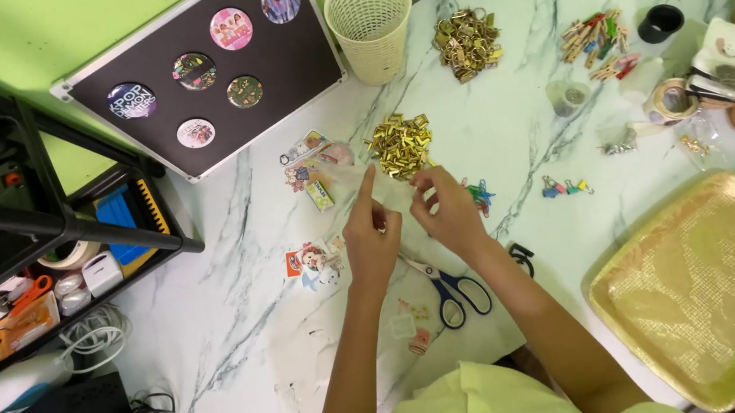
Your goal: The person places small decorative items and gold star-shaped keychain clips into individual small plastic bags by hand on a white marble table.
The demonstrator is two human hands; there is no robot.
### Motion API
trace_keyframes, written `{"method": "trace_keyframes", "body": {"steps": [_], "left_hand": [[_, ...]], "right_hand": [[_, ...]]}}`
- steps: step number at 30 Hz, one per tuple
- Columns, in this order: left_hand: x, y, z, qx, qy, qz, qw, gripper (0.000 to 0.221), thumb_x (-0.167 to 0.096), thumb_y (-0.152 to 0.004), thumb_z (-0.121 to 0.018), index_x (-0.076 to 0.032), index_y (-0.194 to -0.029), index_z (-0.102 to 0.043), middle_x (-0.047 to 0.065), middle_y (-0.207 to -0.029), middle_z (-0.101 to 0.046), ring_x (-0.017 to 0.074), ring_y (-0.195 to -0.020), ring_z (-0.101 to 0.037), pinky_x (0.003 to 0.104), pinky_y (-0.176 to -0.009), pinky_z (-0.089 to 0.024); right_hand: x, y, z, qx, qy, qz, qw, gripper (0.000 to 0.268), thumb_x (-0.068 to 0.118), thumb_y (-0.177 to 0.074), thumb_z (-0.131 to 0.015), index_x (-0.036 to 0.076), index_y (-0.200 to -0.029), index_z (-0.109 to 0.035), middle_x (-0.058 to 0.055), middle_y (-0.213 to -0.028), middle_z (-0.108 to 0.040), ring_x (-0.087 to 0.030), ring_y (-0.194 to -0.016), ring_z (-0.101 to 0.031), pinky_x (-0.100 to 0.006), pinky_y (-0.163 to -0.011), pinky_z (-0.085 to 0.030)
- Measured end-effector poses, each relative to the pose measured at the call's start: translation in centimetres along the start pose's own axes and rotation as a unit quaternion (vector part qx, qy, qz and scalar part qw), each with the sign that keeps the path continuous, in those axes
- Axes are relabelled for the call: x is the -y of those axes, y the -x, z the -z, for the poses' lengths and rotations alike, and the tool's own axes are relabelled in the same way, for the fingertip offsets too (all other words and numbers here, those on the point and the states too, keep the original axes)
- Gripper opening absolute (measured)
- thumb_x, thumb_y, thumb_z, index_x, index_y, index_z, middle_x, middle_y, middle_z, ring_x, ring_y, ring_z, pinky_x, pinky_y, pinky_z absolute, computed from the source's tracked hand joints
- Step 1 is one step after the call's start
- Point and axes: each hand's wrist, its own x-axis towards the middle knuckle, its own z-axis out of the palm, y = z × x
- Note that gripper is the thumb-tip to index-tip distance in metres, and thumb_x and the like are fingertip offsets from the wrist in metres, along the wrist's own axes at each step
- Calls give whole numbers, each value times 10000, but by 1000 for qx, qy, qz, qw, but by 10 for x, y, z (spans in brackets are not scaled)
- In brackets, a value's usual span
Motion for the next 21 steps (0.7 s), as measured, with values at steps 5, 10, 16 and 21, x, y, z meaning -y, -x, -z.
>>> {"method": "trace_keyframes", "body": {"steps": [5, 10, 16, 21], "left_hand": [[1, -10, 2, 51, -92, -30, 994, 717, -17, -858, -631, -192, -1546, -528, 58, -846, -612, 164, -695, -572, 328, -644, -522], [-6, -29, 21, 159, -222, 17, 962, 767, -136, -857, -721, -282, -1583, -520, 110, -1104, -585, 233, -984, -611, 383, -803, -568], [16, -48, 19, 152, -225, -141, 952, 1284, -433, -449, -967, -121, -1528, -345, 195, -1538, -408, 427, -1436, -310, 588, -1188, -164], [36, -58, 9, 161, -225, -126, 953, 1179, -481, -538, -966, -129, -1515, -409, 108, -1413, -496, 304, -1395, -437, 610, -1235, -153]], "right_hand": [[-12, -14, -14, 44, -4, 14, 999, 370, -50, -894, -641, 4, -1250, -559, -152, -1124, -686, -212, -853, -719, -300, -665, -607], [-34, -33, -17, 125, -91, -141, 978, 330, -46, -944, -572, 13, -1268, -583, -104, -967, -734, -149, -683, -730, -289, -587, -603], [-54, -53, -24, 190, -125, -161, 960, 258, -32, -903, -587, -9, -1158, -614, -42, -683, -689, -109, -571, -695, -259, -531, -551], [-85, -56, -32, 258, -58, -189, 946, 71, 23, -933, -652, -39, -898, -649, -65, -647, -670, -100, -559, -639, -264, -526, -506]]}}
